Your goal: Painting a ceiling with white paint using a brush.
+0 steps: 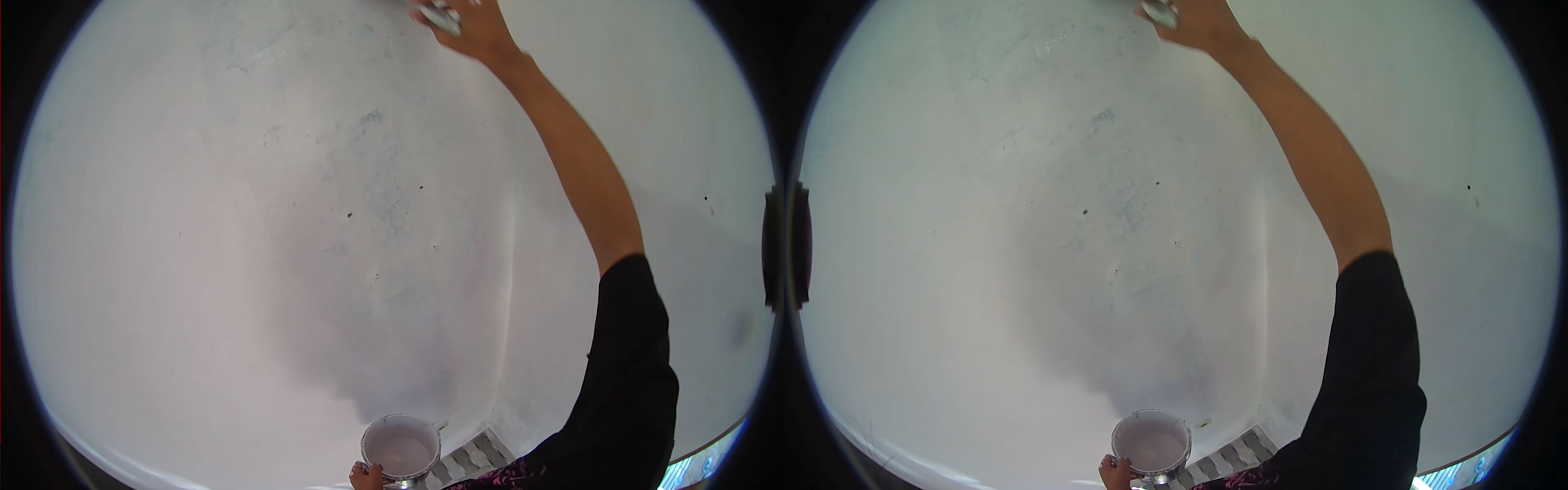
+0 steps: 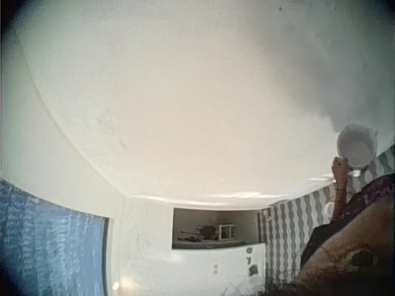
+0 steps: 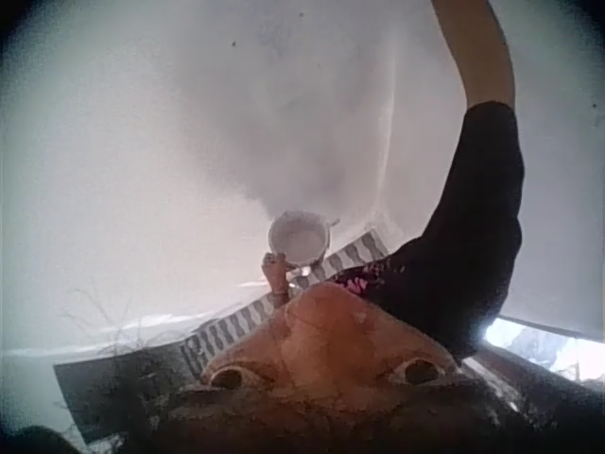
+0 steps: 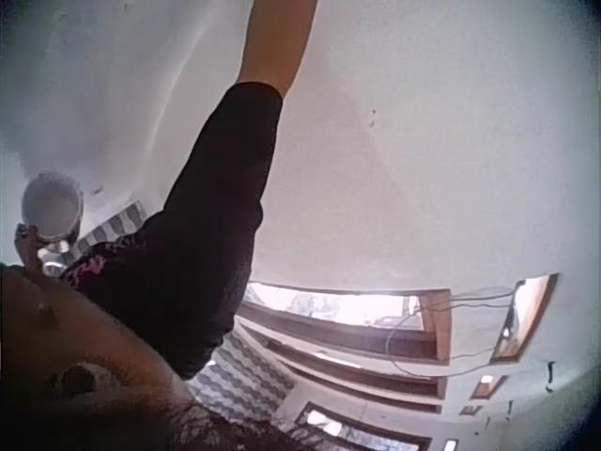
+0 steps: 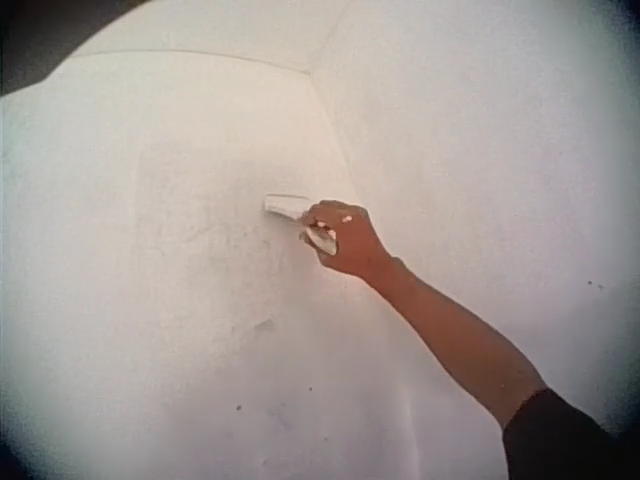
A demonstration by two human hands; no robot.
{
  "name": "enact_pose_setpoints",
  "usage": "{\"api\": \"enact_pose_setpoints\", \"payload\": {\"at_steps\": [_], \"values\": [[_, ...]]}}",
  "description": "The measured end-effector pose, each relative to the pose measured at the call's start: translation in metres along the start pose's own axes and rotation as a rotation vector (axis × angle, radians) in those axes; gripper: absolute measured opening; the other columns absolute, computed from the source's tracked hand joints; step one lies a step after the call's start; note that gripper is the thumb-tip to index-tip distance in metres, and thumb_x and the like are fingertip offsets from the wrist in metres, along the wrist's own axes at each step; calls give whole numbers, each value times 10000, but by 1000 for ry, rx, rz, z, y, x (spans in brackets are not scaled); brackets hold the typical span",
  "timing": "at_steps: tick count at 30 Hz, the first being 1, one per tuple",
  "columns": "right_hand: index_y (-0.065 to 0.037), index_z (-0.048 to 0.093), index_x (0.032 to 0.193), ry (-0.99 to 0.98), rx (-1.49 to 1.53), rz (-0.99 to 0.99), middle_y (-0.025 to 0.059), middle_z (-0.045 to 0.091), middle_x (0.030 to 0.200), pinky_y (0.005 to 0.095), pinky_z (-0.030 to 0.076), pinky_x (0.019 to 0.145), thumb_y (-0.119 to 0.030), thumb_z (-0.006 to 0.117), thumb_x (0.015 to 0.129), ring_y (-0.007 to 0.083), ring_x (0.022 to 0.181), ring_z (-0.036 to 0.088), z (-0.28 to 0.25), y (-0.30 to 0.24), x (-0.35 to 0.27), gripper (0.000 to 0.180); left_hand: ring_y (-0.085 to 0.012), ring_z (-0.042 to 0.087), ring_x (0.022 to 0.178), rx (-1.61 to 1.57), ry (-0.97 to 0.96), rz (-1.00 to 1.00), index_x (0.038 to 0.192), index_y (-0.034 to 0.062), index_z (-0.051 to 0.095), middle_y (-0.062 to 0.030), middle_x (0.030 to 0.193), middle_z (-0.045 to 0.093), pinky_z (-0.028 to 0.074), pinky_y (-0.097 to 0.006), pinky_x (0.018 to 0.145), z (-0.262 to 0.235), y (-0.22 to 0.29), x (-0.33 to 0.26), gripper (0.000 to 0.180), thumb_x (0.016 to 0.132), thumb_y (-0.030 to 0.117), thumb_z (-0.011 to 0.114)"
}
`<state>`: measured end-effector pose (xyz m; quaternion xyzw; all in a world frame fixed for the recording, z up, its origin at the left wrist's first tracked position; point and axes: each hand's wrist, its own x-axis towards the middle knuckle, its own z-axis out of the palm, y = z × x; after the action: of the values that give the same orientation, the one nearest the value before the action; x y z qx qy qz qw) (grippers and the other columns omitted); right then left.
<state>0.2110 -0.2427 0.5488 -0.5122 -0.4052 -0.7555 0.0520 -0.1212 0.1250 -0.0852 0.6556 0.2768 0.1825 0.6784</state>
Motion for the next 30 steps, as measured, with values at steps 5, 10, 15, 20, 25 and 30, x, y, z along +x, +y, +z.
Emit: {"api": "enact_pose_setpoints", "payload": {"at_steps": [5,10,15,20,25,30], "values": [[-49,670,1027,-34,229,120,96,713,940,294,567,696,-1,790,764,234,792,689,-44,-59,-76,292,-209,620,513,105,-95,9,778,11,524,-110,614,622,506,-344,469,5,18,-2,201,825,135,675],[-18,655,1005,-207,365,143,117,674,866,350,526,631,37,764,756,284,711,636,-83,-133,-135,278,-156,595,530,352,-99,151,713,16,456,-58,612,529,517,-318,442,10,29,-6,222,785,86,654],[12,671,961,-405,688,799,91,685,861,312,536,597,25,721,809,185,738,660,-139,-200,-204,161,-241,544,469,440,-186,213,697,-2,457,-128,536,484,418,-405,471,43,49,7,325,797,181,706],[17,698,913,-541,1042,1759,86,681,815,283,577,586,-19,670,858,146,714,676,-175,-307,-247,71,-133,489,439,318,-289,213,736,14,436,-49,567,442,473,-319,416,69,65,7,256,818,88,668],[25,685,889,-846,1189,2148,100,678,804,286,585,575,-37,656,861,150,670,677,-167,-440,-307,74,-127,524,442,202,-301,23,769,-10,471,-46,580,484,489,-296,412,60,45,13,212,809,76,661],[-12,685,890,-1031,826,1785,139,698,793,337,556,664,-89,684,820,230,708,697,-158,-535,-335,104,-162,573,463,336,-305,25,948,-79,589,-112,654,606,482,-327,445,52,43,7,292,779,133,698]]}}
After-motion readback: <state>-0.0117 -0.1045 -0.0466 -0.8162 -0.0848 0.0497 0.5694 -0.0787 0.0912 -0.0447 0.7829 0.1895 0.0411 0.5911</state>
